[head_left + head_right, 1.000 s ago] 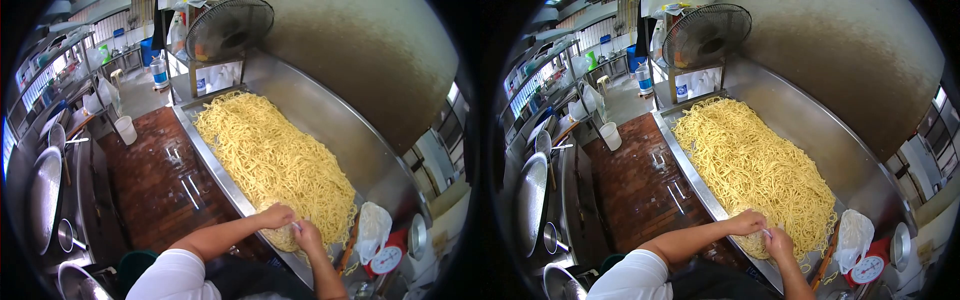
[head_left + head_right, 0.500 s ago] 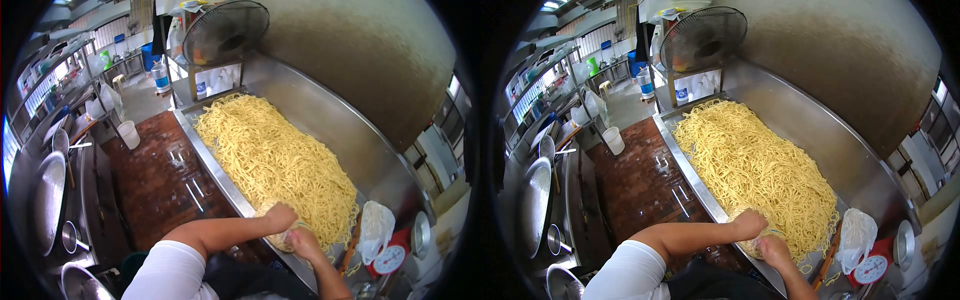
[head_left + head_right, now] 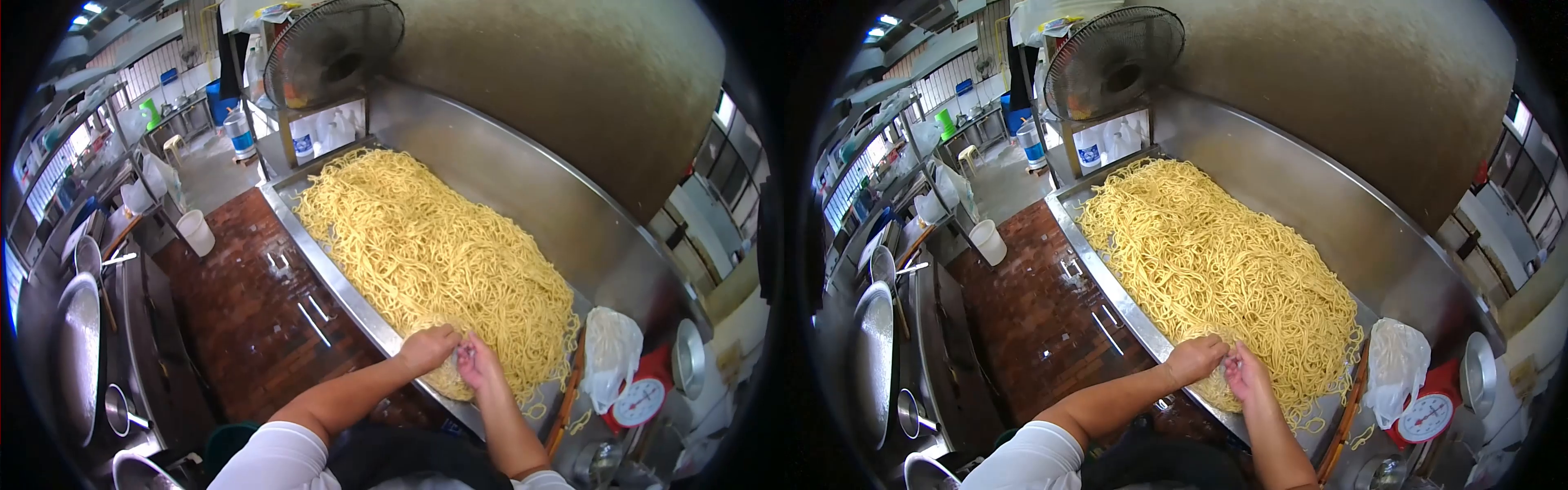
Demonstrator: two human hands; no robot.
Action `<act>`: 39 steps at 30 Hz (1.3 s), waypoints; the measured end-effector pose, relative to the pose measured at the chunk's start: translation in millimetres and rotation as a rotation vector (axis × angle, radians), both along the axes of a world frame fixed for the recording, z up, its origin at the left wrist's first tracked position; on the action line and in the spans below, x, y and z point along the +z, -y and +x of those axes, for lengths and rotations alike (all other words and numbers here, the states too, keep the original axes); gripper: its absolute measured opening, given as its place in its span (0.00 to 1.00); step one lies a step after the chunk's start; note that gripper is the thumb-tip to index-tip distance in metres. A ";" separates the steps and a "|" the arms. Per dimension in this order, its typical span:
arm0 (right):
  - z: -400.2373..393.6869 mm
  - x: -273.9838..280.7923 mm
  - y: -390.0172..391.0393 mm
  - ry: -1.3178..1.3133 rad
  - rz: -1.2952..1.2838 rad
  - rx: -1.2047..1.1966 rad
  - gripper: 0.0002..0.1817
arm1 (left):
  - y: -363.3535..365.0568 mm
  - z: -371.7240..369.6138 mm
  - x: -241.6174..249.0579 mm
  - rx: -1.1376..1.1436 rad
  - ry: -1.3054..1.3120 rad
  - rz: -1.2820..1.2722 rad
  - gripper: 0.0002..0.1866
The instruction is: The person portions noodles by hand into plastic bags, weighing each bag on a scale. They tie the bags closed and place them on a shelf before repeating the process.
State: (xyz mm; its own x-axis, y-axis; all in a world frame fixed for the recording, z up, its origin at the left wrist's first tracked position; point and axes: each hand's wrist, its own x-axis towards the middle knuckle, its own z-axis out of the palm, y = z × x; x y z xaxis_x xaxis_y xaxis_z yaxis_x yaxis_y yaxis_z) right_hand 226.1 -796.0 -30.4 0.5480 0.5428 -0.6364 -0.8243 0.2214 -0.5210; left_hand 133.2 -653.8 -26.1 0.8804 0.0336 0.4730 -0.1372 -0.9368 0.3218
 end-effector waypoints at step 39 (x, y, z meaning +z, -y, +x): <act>-4.2 12.3 21.2 1.367 -0.641 0.696 0.12 | 9.9 -13.7 20.1 0.042 -0.811 -1.991 0.06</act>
State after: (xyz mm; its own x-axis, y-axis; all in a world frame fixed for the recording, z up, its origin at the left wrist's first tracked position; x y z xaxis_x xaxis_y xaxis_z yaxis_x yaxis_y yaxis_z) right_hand 221.9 -817.3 -18.1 0.6333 0.7639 -0.1238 0.4446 -0.4901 -0.7498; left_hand 119.6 -663.7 -6.0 0.8034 -0.1010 -0.5868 0.5074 0.6319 0.5859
